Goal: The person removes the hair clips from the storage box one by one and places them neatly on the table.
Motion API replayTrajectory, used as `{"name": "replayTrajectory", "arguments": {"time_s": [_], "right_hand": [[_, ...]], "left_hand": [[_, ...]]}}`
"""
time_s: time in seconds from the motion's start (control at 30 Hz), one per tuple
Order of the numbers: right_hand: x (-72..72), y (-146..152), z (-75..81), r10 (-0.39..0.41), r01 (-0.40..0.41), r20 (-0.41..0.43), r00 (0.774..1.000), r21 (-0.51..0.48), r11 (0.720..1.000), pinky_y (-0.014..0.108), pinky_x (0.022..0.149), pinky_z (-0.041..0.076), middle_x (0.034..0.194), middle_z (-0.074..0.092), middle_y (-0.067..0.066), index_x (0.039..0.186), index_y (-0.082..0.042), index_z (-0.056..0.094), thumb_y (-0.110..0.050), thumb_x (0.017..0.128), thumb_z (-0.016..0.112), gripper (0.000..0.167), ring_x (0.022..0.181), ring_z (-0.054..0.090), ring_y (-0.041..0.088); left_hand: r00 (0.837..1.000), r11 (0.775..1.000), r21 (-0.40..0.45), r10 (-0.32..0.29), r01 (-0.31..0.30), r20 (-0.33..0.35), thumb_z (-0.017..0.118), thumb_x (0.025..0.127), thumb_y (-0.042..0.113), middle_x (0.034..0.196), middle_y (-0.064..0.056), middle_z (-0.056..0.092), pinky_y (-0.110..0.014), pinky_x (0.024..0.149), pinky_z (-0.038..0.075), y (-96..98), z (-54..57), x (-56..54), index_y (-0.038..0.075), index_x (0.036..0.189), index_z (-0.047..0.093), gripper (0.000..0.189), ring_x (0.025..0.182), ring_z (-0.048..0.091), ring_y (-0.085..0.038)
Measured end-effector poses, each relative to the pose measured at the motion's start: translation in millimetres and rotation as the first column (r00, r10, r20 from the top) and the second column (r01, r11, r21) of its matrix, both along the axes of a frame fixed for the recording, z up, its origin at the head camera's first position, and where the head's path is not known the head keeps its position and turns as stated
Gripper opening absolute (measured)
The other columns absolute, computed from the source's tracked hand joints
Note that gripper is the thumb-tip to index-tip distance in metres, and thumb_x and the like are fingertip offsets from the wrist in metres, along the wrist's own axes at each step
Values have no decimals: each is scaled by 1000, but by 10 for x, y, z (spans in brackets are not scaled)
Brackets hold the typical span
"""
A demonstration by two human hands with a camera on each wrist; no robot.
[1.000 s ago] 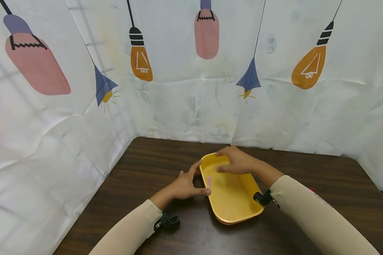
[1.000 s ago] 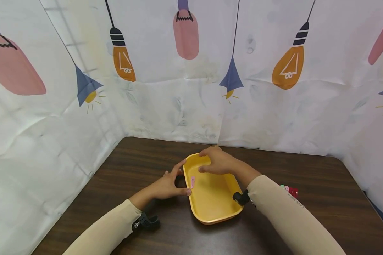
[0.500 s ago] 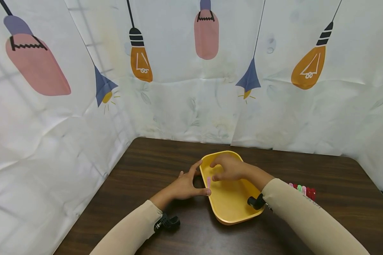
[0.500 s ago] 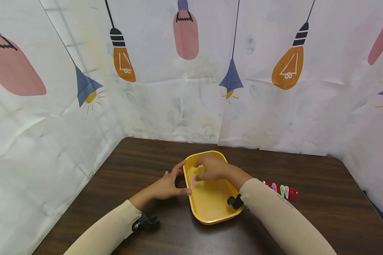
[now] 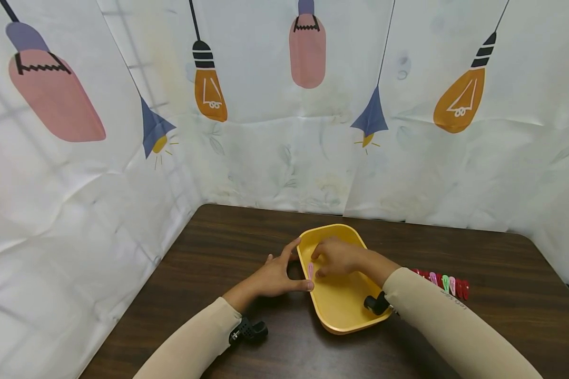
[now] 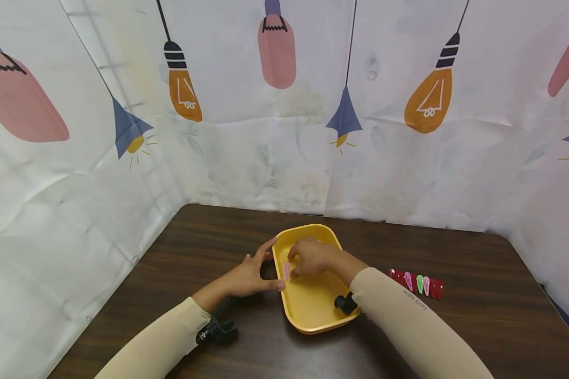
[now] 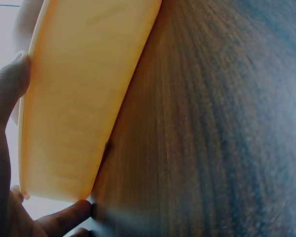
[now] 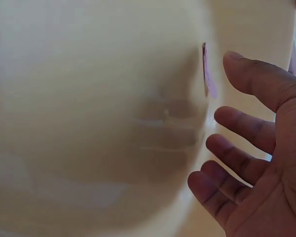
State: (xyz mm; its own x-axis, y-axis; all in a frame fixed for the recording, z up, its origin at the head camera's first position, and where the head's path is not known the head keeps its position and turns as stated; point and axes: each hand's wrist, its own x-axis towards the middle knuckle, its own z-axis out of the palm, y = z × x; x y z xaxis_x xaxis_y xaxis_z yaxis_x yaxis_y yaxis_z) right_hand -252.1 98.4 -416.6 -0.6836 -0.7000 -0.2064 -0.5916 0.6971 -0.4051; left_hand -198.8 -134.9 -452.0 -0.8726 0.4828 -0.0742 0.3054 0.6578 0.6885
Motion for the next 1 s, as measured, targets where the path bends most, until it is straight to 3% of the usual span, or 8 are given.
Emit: {"name": "replayTrajectory", "arguments": {"time_s": [0.23, 0.57, 1.0], "right_hand": [[24, -26, -48, -12, 12, 4, 1000, 2, 1000, 44, 106, 39, 123, 64, 3, 116, -13, 76, -30, 85, 85, 37, 118, 50, 28], [37, -75, -90, -16, 16, 6, 1000, 14, 1000, 42, 107, 39, 131, 61, 5, 119, -18, 75, -32, 84, 85, 38, 126, 47, 29], [57, -107, -131, 0, 1, -45, 999, 5, 1000, 42, 107, 42, 129, 60, 5, 120, -18, 74, -31, 83, 87, 42, 125, 49, 28]], "left_hand": [[1000, 1000, -6, 2, -2, -12, 75, 80, 71, 143, -3, 58, -69, 117, 3, 6, -2, -4, 30, 165, 2, 119, 136, 51, -28], [1000, 1000, -6, 4, -4, -11, 75, 81, 70, 145, -2, 58, -68, 117, 4, 2, 3, 3, 29, 165, 3, 118, 138, 49, -27], [1000, 1000, -4, 6, -6, -6, 74, 81, 71, 146, -4, 57, -68, 118, 3, 10, 10, 4, 29, 165, 3, 118, 138, 49, -29]]}}
